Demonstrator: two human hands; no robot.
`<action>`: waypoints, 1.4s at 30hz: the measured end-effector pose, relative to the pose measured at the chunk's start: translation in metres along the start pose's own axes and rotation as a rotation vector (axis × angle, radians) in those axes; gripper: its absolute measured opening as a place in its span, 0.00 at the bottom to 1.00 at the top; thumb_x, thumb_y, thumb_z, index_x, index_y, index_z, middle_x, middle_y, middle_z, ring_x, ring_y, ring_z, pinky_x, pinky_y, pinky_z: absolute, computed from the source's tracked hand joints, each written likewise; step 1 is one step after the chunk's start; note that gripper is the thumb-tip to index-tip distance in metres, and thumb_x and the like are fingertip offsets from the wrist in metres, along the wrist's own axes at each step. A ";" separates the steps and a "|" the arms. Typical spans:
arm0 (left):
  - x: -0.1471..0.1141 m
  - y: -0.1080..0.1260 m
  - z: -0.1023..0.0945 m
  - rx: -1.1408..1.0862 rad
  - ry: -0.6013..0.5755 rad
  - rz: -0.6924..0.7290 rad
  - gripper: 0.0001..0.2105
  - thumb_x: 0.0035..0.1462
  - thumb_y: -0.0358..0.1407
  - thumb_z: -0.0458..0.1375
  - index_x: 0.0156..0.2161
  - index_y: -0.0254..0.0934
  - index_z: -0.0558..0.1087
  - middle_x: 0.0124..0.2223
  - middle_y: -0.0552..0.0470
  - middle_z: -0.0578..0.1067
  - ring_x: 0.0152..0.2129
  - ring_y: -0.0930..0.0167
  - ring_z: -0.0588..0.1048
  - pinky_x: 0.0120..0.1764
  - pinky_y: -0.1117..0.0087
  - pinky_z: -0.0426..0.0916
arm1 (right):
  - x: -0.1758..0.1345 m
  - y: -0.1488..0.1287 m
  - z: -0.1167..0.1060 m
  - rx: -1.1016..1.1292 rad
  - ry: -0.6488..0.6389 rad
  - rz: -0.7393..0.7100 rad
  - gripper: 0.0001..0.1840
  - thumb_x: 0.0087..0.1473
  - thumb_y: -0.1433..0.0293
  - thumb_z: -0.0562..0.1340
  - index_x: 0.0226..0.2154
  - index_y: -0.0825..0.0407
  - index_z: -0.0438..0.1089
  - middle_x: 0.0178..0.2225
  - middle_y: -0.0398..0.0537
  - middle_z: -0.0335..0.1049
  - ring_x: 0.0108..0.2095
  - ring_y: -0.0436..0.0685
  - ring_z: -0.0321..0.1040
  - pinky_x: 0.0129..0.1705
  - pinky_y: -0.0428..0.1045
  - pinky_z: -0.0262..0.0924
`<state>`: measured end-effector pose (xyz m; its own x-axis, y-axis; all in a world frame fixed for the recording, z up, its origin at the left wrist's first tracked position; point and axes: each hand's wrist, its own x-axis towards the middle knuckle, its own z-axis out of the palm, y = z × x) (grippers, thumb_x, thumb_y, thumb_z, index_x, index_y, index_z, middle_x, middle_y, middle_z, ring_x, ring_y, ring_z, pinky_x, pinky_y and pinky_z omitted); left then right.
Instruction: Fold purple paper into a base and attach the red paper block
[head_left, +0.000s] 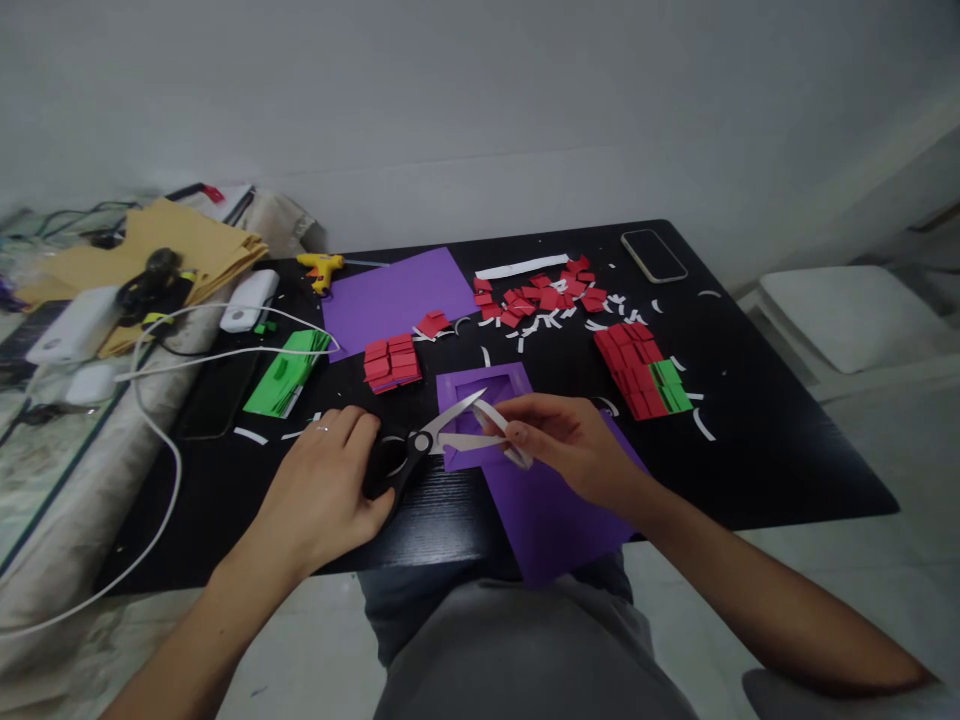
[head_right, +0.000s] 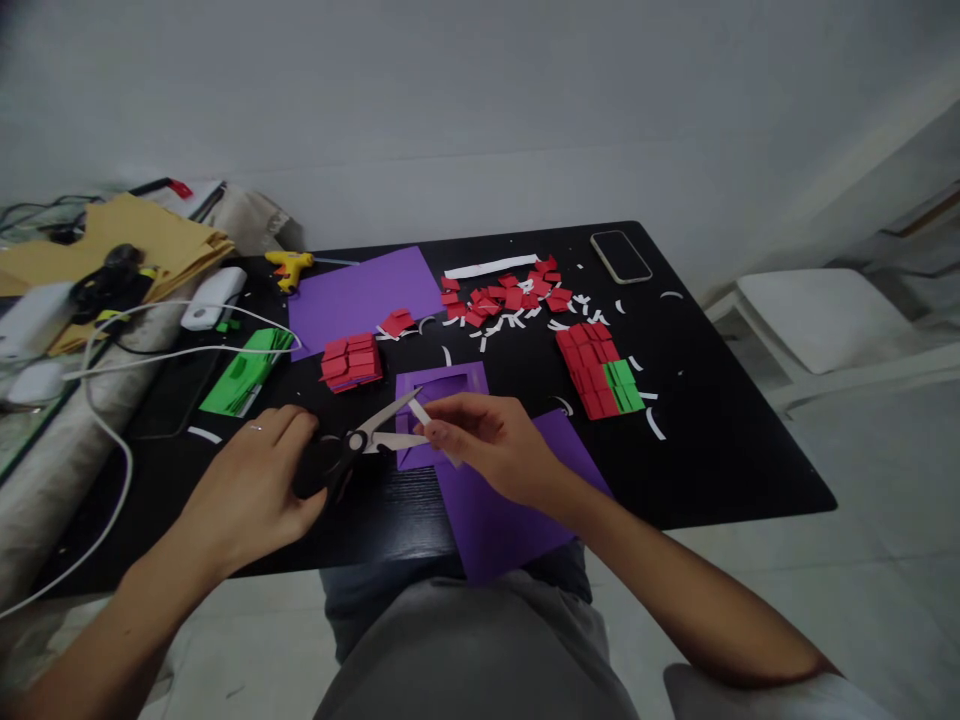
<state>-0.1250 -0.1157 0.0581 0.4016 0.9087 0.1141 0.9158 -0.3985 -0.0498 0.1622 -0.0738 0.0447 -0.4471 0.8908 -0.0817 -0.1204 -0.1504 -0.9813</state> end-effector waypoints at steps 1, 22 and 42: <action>0.000 -0.001 0.000 0.000 0.003 -0.005 0.10 0.52 0.37 0.59 0.39 0.40 0.66 0.39 0.42 0.72 0.36 0.53 0.73 0.40 0.54 0.68 | -0.002 0.000 -0.001 0.005 -0.028 0.001 0.14 0.58 0.59 0.72 0.45 0.46 0.82 0.39 0.47 0.82 0.36 0.55 0.76 0.40 0.52 0.73; -0.010 -0.004 -0.009 0.124 0.080 0.048 0.15 0.52 0.38 0.58 0.45 0.36 0.69 0.46 0.35 0.74 0.42 0.49 0.73 0.43 0.50 0.69 | -0.003 0.003 0.000 -0.079 0.033 -0.019 0.11 0.55 0.63 0.74 0.42 0.46 0.83 0.39 0.46 0.82 0.39 0.57 0.79 0.46 0.55 0.77; -0.014 -0.012 -0.006 0.018 0.099 0.009 0.15 0.51 0.36 0.58 0.45 0.36 0.69 0.46 0.37 0.75 0.41 0.52 0.74 0.42 0.54 0.69 | 0.007 0.014 0.004 -0.111 0.057 -0.053 0.09 0.57 0.63 0.72 0.39 0.50 0.80 0.33 0.44 0.77 0.31 0.51 0.71 0.38 0.50 0.68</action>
<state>-0.1415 -0.1246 0.0633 0.4083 0.8881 0.2112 0.9126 -0.4030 -0.0693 0.1537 -0.0709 0.0309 -0.3915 0.9195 -0.0362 -0.0426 -0.0574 -0.9974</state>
